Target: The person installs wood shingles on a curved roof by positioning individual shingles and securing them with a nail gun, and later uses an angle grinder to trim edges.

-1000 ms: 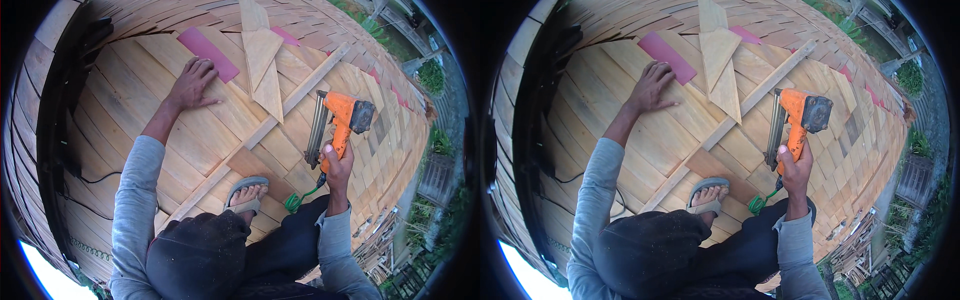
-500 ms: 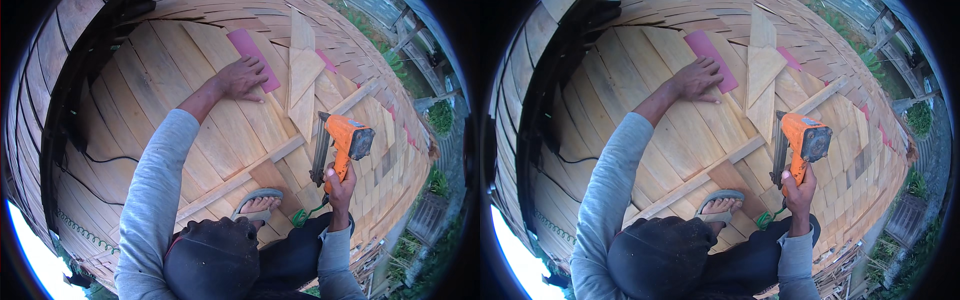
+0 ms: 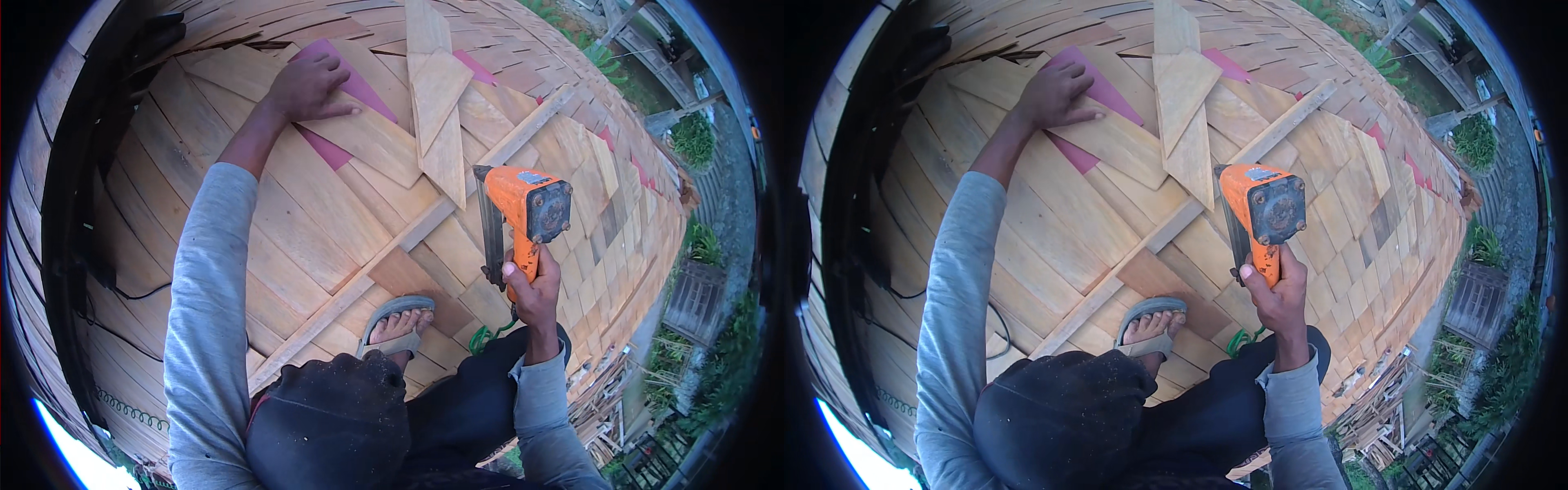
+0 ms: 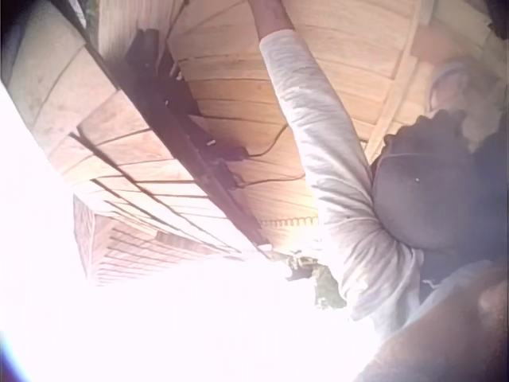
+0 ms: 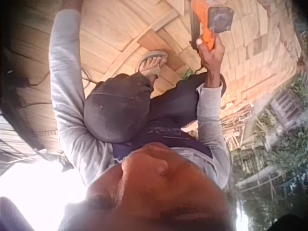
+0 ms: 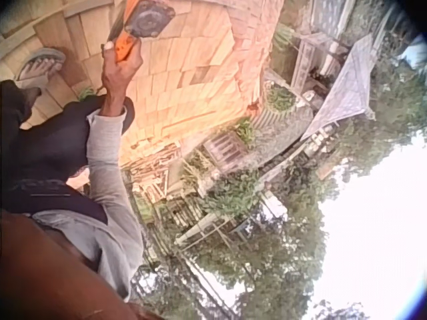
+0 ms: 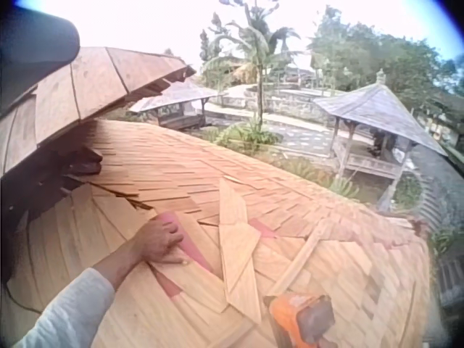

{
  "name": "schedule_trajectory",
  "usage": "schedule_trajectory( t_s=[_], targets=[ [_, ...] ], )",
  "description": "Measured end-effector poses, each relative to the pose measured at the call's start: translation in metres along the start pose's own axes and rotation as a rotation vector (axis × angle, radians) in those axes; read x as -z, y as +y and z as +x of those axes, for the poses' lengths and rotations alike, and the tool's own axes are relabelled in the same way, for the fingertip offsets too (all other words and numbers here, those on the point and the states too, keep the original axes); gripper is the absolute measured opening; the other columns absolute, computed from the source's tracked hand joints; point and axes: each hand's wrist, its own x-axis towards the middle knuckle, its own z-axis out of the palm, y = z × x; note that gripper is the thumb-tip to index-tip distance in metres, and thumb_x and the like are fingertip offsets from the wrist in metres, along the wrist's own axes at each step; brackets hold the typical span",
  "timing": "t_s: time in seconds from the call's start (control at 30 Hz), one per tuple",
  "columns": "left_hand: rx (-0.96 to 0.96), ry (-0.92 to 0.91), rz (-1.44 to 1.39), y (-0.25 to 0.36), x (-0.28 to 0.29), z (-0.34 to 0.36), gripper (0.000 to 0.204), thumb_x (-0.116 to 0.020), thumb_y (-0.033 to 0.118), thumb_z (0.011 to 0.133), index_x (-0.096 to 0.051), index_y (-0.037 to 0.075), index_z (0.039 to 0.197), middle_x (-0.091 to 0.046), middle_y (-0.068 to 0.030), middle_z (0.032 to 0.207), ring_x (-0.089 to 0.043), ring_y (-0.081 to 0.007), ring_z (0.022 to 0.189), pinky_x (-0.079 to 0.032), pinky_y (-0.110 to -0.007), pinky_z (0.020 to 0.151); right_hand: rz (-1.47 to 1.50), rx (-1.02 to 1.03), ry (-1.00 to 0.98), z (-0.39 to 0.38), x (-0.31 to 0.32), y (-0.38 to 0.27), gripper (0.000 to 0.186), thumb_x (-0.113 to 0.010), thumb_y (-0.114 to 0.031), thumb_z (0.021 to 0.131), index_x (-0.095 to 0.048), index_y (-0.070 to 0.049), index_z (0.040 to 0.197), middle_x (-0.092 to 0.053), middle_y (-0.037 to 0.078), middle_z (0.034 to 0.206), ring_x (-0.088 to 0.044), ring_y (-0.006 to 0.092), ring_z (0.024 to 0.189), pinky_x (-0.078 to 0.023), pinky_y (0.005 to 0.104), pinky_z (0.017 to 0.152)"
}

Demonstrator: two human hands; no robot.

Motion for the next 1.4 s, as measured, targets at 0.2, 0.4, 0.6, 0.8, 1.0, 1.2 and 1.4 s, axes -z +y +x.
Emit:
schedule_trajectory(
  t_s=[0.2, 0.4, 0.6, 0.8, 1.0, 1.2, 1.4],
  targets=[
    [-0.119, -0.097, -0.023, -0.004, -0.002, 0.004, 0.059, -0.078, 0.060, 0.079, -0.061, 0.005, 0.090, -0.054, -0.0125, 0.091, -0.056, -0.0320, 0.092, -0.049, -0.045, 0.080, 0.024, 0.006, 0.022, 0.005, 0.003, 0.001, 0.020, -0.070, -0.014, 0.093, -0.060, 0.000, 0.103, -0.058, 0.000, 0.074, -0.050, 0.0048, 0.058, -0.044, 0.0234, 0.055],
    [-0.129, 0.069, -0.029, 0.015, -0.005, -0.013, 0.059, -0.076, 0.060, 0.080, -0.060, 0.007, 0.099, -0.055, -0.0120, 0.103, -0.054, -0.0318, 0.104, -0.045, -0.045, 0.091, 0.077, -0.039, 0.021, 0.016, -0.018, 0.009, 0.026, -0.067, -0.011, 0.092, -0.061, 0.002, 0.113, -0.060, 0.002, 0.085, -0.056, 0.0073, 0.070, -0.047, 0.0239, 0.061],
    [0.095, 0.220, 0.045, 0.061, -0.015, -0.029, 0.060, -0.075, 0.060, 0.082, -0.063, 0.011, 0.115, -0.058, -0.0111, 0.125, -0.051, -0.0310, 0.126, -0.038, -0.048, 0.111, 0.148, -0.113, 0.004, 0.027, -0.025, 0.021, 0.031, -0.064, -0.008, 0.091, -0.060, 0.002, 0.120, -0.059, 0.002, 0.087, -0.057, 0.0085, 0.072, -0.049, 0.0243, 0.063],
    [0.175, 0.206, -0.072, 0.084, -0.010, -0.084, 0.076, -0.077, 0.067, 0.075, -0.062, 0.012, 0.125, -0.055, -0.0135, 0.135, -0.047, -0.0331, 0.135, -0.033, -0.053, 0.119, 0.113, -0.088, -0.025, 0.031, -0.032, 0.018, 0.030, -0.065, -0.008, 0.090, -0.060, 0.002, 0.118, -0.059, 0.002, 0.086, -0.056, 0.0083, 0.070, -0.048, 0.0247, 0.061],
    [0.057, -0.052, -0.184, 0.102, -0.007, -0.113, 0.084, -0.079, 0.067, 0.068, -0.061, 0.011, 0.130, -0.053, -0.0134, 0.137, -0.045, -0.0335, 0.139, -0.028, -0.058, 0.122, 0.087, -0.092, -0.049, 0.029, -0.029, 0.025, 0.044, -0.065, -0.014, 0.094, -0.055, 0.003, 0.133, -0.060, 0.004, 0.085, -0.057, 0.0095, 0.068, -0.048, 0.0249, 0.062],
    [-0.079, -0.211, -0.210, 0.109, -0.004, -0.114, 0.096, -0.077, 0.070, 0.062, -0.062, 0.010, 0.135, -0.050, -0.0141, 0.147, -0.038, -0.0331, 0.148, -0.011, -0.066, 0.127, 0.091, -0.077, -0.041, 0.028, -0.031, 0.019, 0.036, -0.066, -0.014, 0.093, -0.058, 0.003, 0.124, -0.060, 0.003, 0.084, -0.055, 0.0087, 0.070, -0.046, 0.0248, 0.064],
    [-0.097, -0.211, -0.171, 0.113, -0.013, -0.113, 0.099, -0.072, 0.076, 0.065, -0.063, 0.009, 0.137, -0.051, -0.0159, 0.148, -0.040, -0.0337, 0.148, -0.008, -0.068, 0.127, 0.024, -0.063, -0.003, 0.020, -0.020, 0.015, 0.024, -0.072, -0.017, 0.092, -0.061, 0.000, 0.105, -0.060, 0.001, 0.079, -0.053, 0.0071, 0.067, -0.045, 0.0249, 0.061]
  ],
)
